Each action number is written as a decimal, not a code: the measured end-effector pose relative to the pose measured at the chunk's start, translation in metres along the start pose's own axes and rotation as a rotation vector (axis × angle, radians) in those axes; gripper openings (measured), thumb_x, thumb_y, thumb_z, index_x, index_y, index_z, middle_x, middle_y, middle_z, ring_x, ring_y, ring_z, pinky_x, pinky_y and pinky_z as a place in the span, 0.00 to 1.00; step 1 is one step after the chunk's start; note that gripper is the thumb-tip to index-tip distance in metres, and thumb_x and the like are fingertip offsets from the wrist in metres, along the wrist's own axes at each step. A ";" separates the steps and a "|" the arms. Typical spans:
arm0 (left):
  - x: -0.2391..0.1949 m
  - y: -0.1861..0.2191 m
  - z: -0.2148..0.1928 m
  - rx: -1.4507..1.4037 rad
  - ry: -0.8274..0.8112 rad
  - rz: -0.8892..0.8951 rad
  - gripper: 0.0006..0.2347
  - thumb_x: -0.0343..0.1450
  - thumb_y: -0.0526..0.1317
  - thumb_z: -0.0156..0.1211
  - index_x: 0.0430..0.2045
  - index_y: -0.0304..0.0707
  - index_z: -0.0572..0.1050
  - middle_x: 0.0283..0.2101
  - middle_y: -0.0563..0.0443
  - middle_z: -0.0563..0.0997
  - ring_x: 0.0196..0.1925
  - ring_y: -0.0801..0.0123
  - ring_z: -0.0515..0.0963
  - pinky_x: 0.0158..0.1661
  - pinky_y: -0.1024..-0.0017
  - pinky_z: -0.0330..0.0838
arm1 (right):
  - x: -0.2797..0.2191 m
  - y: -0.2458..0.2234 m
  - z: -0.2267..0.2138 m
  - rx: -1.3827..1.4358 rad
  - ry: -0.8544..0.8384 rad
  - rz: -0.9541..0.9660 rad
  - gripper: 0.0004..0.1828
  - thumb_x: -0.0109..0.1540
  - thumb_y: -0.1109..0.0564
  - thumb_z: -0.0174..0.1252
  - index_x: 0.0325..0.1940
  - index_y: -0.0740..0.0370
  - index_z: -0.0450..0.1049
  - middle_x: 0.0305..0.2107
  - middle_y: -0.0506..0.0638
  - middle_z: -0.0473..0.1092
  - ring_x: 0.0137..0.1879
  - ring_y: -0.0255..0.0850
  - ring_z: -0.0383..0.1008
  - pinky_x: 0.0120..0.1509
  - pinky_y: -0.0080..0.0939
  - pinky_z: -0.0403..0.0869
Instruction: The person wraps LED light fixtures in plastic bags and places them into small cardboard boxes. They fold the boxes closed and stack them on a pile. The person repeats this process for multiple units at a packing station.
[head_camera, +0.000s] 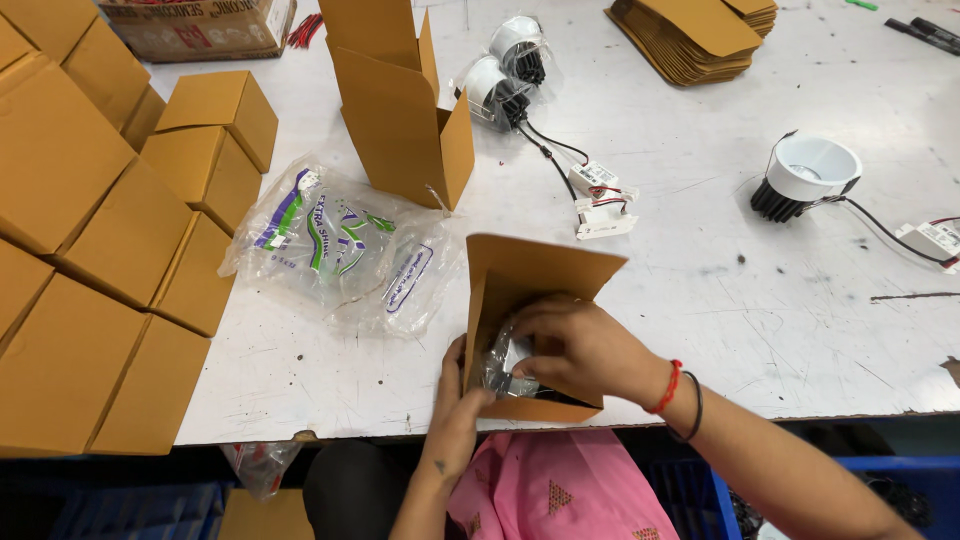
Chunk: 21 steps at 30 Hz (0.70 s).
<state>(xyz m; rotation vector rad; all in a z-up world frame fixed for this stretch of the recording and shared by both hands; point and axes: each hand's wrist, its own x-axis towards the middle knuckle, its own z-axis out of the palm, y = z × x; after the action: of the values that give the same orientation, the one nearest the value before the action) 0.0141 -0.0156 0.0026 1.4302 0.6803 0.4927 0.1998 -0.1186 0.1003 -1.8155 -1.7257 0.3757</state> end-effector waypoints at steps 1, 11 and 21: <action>-0.001 0.000 -0.001 -0.077 -0.039 -0.054 0.38 0.60 0.38 0.52 0.71 0.40 0.51 0.68 0.40 0.65 0.67 0.57 0.68 0.60 0.66 0.65 | 0.004 0.002 -0.002 0.103 -0.095 0.123 0.24 0.51 0.50 0.71 0.50 0.56 0.79 0.50 0.51 0.76 0.55 0.46 0.77 0.60 0.42 0.75; -0.007 -0.010 0.005 -0.193 -0.006 0.122 0.40 0.59 0.34 0.55 0.72 0.37 0.51 0.71 0.42 0.59 0.73 0.58 0.59 0.66 0.65 0.58 | 0.032 0.016 -0.009 0.100 -0.516 -0.112 0.25 0.55 0.45 0.69 0.50 0.59 0.75 0.51 0.54 0.72 0.59 0.49 0.72 0.62 0.46 0.71; -0.055 0.006 0.027 0.921 0.505 0.780 0.17 0.63 0.43 0.74 0.40 0.34 0.80 0.33 0.48 0.72 0.30 0.62 0.76 0.28 0.66 0.73 | 0.037 0.024 -0.013 0.012 -0.535 -0.187 0.26 0.55 0.43 0.69 0.49 0.62 0.75 0.50 0.56 0.71 0.57 0.53 0.72 0.58 0.49 0.72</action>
<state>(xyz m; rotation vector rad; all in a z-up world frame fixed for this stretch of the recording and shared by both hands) -0.0062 -0.0720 0.0160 2.5005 0.7682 1.2874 0.2310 -0.0853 0.1032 -1.6165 -2.2193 0.8481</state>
